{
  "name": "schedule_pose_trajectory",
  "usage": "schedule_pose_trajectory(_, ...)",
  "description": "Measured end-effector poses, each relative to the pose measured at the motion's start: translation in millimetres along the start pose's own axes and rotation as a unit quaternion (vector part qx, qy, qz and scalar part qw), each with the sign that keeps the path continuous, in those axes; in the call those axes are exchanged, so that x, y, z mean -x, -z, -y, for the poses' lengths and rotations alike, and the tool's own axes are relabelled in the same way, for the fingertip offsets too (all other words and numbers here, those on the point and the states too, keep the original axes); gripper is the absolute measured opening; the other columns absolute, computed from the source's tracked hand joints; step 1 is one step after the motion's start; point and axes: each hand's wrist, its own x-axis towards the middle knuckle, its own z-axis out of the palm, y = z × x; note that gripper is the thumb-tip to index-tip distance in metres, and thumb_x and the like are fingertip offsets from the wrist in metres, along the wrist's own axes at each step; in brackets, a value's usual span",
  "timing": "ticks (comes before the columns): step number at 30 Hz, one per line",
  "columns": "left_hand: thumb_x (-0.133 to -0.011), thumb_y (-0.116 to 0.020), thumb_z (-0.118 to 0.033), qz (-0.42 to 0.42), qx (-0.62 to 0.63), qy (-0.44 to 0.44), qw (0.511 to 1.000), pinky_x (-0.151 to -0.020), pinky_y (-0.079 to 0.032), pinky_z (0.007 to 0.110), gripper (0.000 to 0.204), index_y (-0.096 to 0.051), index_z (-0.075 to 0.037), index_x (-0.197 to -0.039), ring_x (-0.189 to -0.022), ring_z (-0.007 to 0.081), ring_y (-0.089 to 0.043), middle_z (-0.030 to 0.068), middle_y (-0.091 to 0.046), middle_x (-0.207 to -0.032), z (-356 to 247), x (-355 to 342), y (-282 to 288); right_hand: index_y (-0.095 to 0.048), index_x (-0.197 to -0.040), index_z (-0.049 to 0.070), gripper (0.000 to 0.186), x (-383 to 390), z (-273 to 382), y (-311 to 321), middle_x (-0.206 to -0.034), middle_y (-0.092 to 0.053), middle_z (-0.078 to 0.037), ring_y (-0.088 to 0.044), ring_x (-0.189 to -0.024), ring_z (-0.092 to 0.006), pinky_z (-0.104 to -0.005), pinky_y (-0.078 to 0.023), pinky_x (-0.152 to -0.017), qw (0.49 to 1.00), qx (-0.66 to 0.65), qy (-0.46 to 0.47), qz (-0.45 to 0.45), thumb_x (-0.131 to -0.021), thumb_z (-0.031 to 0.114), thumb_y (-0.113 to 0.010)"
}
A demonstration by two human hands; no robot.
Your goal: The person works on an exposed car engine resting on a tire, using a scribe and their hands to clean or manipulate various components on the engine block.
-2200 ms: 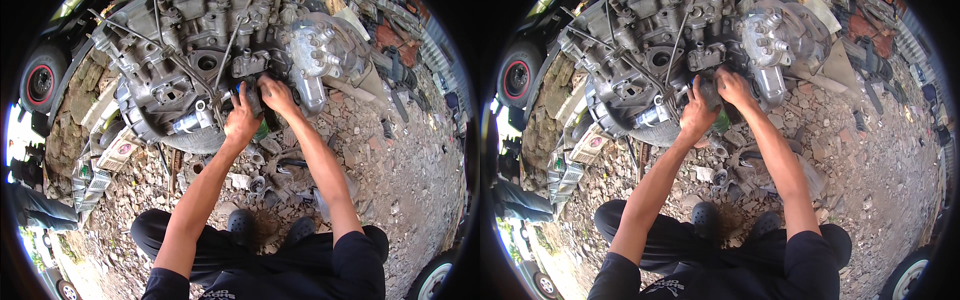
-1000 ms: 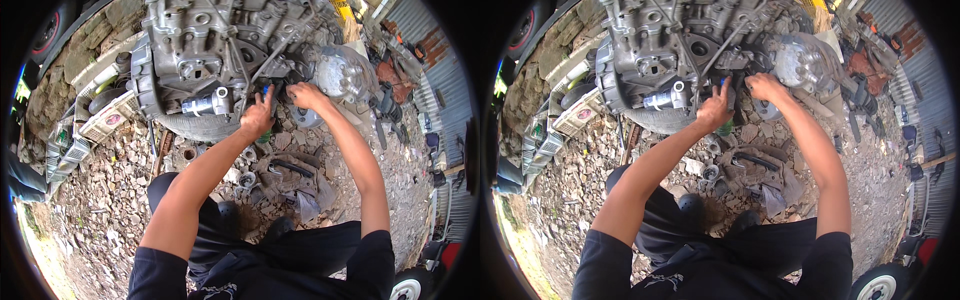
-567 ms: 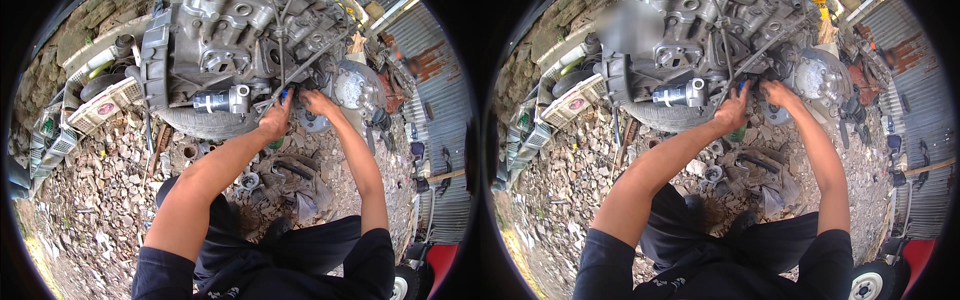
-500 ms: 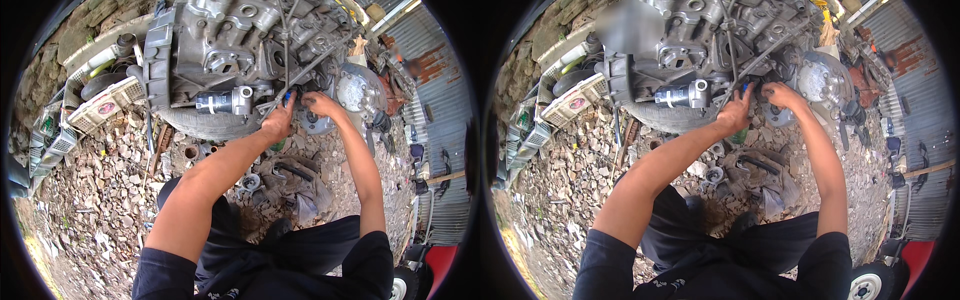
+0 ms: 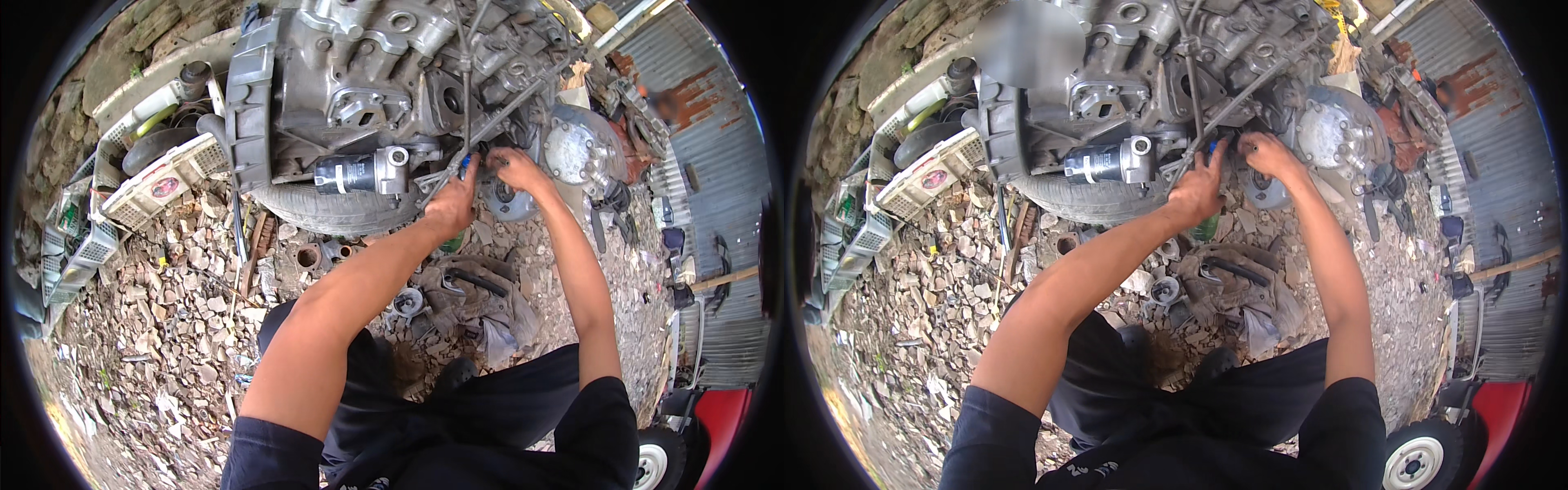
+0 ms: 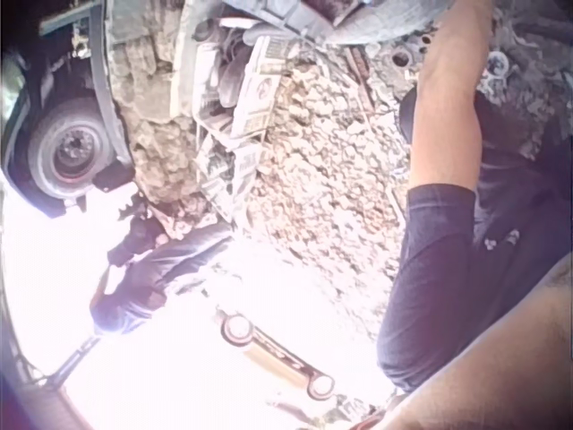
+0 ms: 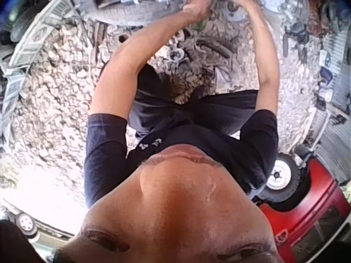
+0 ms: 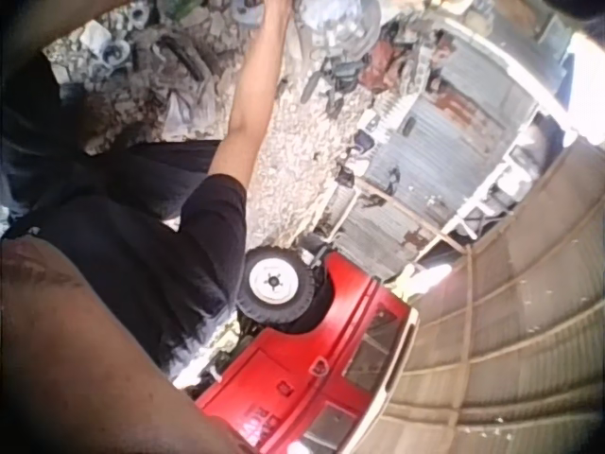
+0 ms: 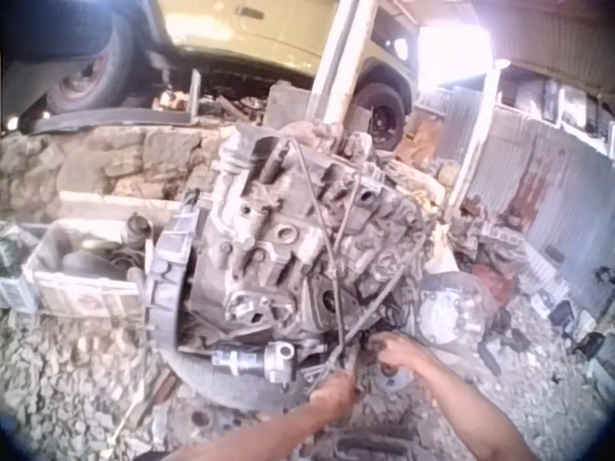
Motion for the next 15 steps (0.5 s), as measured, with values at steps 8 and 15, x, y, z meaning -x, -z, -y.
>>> schedule_pose_trajectory(8, -0.079, -0.080, -0.019, 0.014, 0.021, -0.003, 1.000, -0.097, -0.052, 0.054, 0.116, 0.005, -0.021, -0.158, -0.117, 0.0490, -0.058, 0.0348, -0.035, -0.145, -8, -1, 4, -0.065, -0.108, 0.007, 0.020, -11, -43, -42, -0.123, -0.067, -0.014, -0.067, -0.094, -0.0399, -0.0499, -0.056, -0.079, 0.945, 0.171, 0.179, -0.215, -0.093, 0.018, -0.059)
schedule_pose_trajectory(15, -0.078, -0.080, -0.020, -0.022, 0.003, 0.002, 1.000, -0.096, -0.052, 0.056, 0.115, 0.003, -0.020, -0.158, -0.116, 0.0510, -0.058, 0.0337, -0.031, -0.148, -6, -4, -1, -0.063, -0.100, 0.005, 0.016, 6, -43, -39, -0.101, -0.069, -0.017, -0.067, -0.087, -0.0402, -0.0475, -0.055, -0.070, 0.905, 0.101, 0.197, -0.364, -0.094, 0.020, -0.063)
